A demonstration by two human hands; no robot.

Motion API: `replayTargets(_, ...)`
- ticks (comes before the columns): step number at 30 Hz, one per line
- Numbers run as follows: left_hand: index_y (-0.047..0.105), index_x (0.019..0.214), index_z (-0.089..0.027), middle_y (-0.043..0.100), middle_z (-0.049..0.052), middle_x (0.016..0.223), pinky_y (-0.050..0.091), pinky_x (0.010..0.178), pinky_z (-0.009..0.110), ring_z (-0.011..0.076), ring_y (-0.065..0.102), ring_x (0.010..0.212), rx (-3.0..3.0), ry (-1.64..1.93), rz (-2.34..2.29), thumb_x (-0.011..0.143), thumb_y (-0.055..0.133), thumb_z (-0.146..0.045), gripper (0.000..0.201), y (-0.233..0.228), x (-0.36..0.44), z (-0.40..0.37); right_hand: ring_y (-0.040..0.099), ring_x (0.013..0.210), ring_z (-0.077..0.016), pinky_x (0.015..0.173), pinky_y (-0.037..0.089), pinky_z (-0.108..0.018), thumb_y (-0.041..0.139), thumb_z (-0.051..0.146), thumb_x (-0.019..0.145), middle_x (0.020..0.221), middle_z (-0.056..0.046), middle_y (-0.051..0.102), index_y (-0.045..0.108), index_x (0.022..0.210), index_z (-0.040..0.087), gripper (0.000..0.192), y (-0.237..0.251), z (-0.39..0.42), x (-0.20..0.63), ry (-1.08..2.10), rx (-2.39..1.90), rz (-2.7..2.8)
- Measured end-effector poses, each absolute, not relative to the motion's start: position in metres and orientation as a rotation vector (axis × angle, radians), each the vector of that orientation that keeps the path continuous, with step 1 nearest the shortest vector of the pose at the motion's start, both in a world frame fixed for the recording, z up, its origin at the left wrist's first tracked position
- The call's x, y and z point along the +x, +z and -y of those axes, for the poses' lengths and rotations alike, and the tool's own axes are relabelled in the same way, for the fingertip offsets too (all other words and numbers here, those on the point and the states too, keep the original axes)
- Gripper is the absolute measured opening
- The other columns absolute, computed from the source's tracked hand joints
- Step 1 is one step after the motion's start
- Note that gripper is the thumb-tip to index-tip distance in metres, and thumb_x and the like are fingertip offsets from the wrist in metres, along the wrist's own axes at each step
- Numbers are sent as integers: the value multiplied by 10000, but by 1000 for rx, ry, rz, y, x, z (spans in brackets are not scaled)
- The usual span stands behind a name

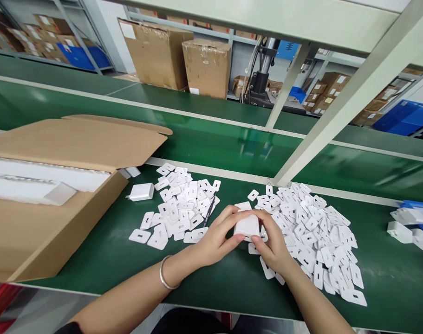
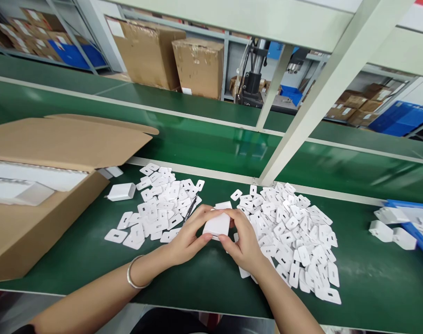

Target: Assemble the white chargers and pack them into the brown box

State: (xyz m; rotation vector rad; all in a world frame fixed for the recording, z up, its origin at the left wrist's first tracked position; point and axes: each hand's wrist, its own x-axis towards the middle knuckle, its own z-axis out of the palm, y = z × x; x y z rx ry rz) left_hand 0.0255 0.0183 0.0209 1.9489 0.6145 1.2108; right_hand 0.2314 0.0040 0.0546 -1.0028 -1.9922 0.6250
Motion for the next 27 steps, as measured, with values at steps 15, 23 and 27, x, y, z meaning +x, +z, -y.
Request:
replayTargets(15, 465, 1302, -229, 622, 81, 1157, 589, 791, 317, 150, 644, 868, 1286, 1154, -530, 1022, 645, -471, 411, 15, 36, -26, 612, 1310, -324, 1033, 555, -575, 614, 242, 1049, 1494, -135, 583, 386, 1580, 373, 592, 47, -20, 238, 150, -886, 2241)
replayTargets(23, 380, 1119, -255, 504, 55, 1236, 590, 889, 386, 129, 686, 902, 1288, 1573, -698, 949, 714, -538, 469, 22, 29, -58, 513, 1428, -375, 1120, 490, -626, 629, 353, 1030, 1546, -162, 510, 330, 1618, 311, 661, 42, -28, 249, 216, -1086, 2108)
replayTargets(27, 357, 1109, -270, 508, 38, 1217, 598, 875, 364, 132, 709, 897, 1348, 1827, -902, 931, 730, -537, 492, 56, -20, -70, 636, 1210, -358, 995, 561, -567, 601, 439, 1026, 1404, -161, 559, 453, 1530, 275, 550, 35, -37, 255, 242, -1213, 1938)
